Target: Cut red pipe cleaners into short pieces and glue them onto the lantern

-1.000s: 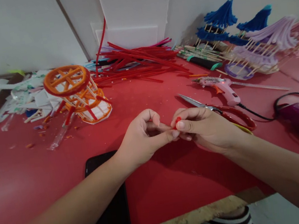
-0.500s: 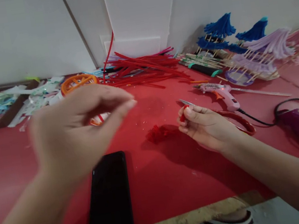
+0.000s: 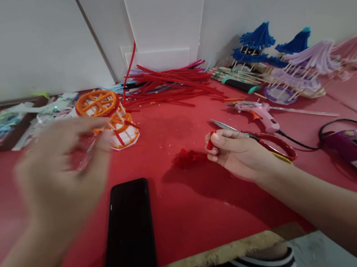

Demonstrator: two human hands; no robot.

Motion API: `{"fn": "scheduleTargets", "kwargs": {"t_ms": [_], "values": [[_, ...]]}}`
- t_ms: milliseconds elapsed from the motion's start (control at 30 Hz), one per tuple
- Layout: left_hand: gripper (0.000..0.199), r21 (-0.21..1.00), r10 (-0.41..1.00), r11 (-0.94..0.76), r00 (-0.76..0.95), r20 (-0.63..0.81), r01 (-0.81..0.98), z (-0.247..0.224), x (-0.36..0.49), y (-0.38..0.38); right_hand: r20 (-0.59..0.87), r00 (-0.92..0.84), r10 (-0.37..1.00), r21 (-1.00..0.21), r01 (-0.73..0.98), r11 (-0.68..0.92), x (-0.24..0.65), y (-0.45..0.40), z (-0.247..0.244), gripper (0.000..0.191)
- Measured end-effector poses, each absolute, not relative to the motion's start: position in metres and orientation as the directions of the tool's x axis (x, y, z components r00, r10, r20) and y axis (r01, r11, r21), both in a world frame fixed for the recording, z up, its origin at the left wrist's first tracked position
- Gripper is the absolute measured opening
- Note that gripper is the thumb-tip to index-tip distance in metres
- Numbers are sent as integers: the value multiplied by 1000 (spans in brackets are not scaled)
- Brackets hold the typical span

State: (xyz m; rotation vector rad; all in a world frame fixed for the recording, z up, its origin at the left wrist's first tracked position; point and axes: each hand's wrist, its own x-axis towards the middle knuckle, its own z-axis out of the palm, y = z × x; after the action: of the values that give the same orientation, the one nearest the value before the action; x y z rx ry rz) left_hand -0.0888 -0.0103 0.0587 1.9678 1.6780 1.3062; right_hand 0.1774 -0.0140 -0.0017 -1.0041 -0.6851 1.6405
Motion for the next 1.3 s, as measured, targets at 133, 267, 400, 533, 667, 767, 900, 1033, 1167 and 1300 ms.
{"fn": "scheduleTargets", "kwargs": {"t_ms": [133,267,400,533,667,767,900,1033,1167,1300], "values": [[48,954,963,11,253,-91,300,42,-28,-11,-251,-116,961,-868,-412,-277,174,-18,1,28],[72,964,856,232,444,-265,128,30,-2,2,-184,-154,971,-912,-341,-227,174,-19,2,25],[83,948,792,311,535,-294,62,24,1,13,-172,-166,971,-916,-336,-220,177,-19,3,23],[78,921,750,388,592,-295,-33,16,2,14,-150,-204,967,-920,-331,-212,177,-22,2,20],[55,892,773,400,600,-204,-211,11,3,12,-68,-213,975,-944,-302,-132,175,-25,-3,17],[44,862,828,355,549,-110,-361,9,4,12,-59,-166,984,-945,-309,-109,173,-27,-4,21],[35,841,863,292,505,-26,-455,5,5,11,-128,-178,976,-932,-315,-180,169,-29,-3,25],[28,825,845,307,534,-8,-474,2,7,8,-161,-195,967,-915,-338,-221,166,-31,-1,22],[31,824,830,339,557,-34,-454,1,7,8,-224,-202,953,-863,-414,-291,165,-31,1,22],[35,805,798,423,591,-114,-416,1,6,9,-290,-282,914,-777,-488,-397,161,-31,2,31]]}}
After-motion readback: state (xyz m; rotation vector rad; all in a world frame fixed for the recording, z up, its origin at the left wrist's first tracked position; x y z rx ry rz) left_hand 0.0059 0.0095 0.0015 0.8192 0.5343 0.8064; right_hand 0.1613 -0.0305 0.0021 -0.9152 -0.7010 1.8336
